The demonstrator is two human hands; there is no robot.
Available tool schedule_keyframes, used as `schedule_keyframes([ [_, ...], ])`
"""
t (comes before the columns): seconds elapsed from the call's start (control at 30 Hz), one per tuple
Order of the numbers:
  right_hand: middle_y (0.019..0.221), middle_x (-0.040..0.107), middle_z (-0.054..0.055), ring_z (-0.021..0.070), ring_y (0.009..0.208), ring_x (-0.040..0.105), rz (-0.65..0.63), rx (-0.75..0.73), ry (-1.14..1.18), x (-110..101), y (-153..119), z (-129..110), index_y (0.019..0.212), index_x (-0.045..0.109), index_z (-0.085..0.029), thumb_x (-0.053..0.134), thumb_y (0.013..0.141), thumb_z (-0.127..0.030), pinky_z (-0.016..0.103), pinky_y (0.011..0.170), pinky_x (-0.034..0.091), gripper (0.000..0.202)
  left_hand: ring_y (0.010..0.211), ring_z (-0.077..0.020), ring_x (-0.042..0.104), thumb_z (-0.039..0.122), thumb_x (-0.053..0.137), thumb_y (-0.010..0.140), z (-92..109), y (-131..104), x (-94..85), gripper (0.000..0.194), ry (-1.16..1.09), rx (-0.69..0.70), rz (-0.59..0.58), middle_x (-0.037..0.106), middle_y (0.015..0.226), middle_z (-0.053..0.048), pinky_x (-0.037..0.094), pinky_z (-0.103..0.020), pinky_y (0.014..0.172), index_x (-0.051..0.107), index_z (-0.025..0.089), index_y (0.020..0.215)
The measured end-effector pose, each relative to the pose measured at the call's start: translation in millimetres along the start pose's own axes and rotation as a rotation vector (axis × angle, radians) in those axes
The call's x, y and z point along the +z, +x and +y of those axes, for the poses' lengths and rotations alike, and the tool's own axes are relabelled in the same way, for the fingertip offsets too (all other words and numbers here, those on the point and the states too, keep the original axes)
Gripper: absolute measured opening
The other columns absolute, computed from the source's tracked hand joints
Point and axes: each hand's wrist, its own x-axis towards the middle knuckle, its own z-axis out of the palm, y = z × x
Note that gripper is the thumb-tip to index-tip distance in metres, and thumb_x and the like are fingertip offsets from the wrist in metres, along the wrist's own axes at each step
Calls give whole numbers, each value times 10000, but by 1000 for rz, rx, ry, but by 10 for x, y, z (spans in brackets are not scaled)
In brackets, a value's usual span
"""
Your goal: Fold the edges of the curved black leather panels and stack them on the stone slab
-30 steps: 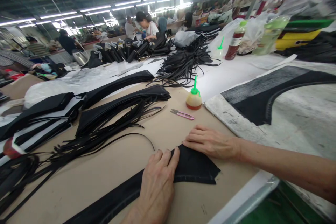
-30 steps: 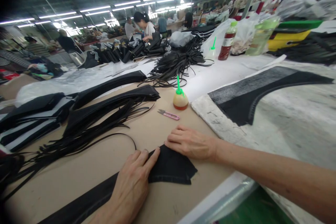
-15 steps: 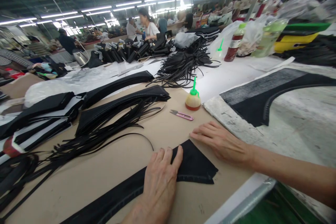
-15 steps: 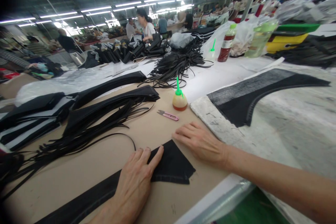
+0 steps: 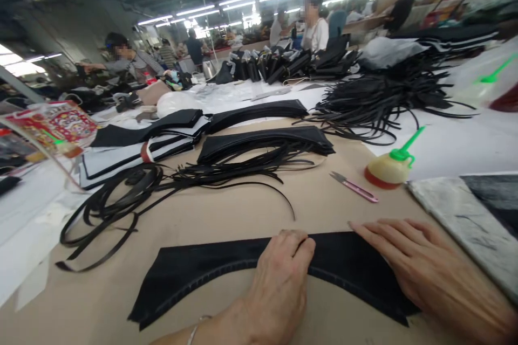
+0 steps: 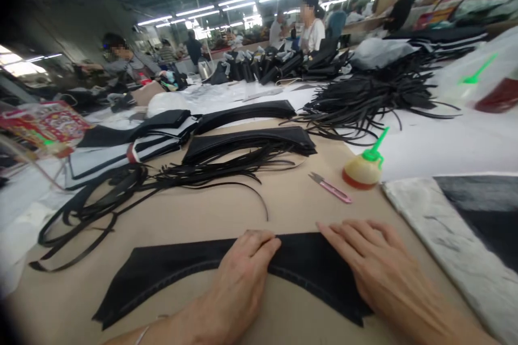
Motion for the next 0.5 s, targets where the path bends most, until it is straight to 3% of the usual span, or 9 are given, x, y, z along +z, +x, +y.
schedule_keyframes([
  [0.13,1097,605,106,257,944,555,3,-39,43,85,280,-325,1257,526,-157,339,776,18,423,825,424,545,1156,-235,537,-20,379,776,-158,-196,-51,558,125,-69,35,584,1286,-103,473,-395,1031,523,129,1293],
  [0.27,1100,620,99,240,930,552,-58,-76,153,234,440,-575,1234,556,-135,325,796,32,397,813,454,522,1185,-264,549,8,403,838,-316,-370,72,526,301,34,68,587,1308,-129,497,-407,999,466,93,1353],
  [0.37,1070,629,95,245,912,549,-95,-66,164,288,413,-596,1219,577,-149,336,797,17,399,810,452,513,1186,-268,556,52,409,893,-371,-469,93,472,338,58,104,592,1308,-122,505,-401,989,467,102,1359],
  [0.5,1126,615,83,262,953,546,-116,-90,124,371,258,-486,1317,524,-196,351,788,-1,422,828,431,590,1126,-250,585,116,402,941,-456,-629,-87,388,340,-48,107,628,1239,-119,513,-380,972,518,97,1311],
])
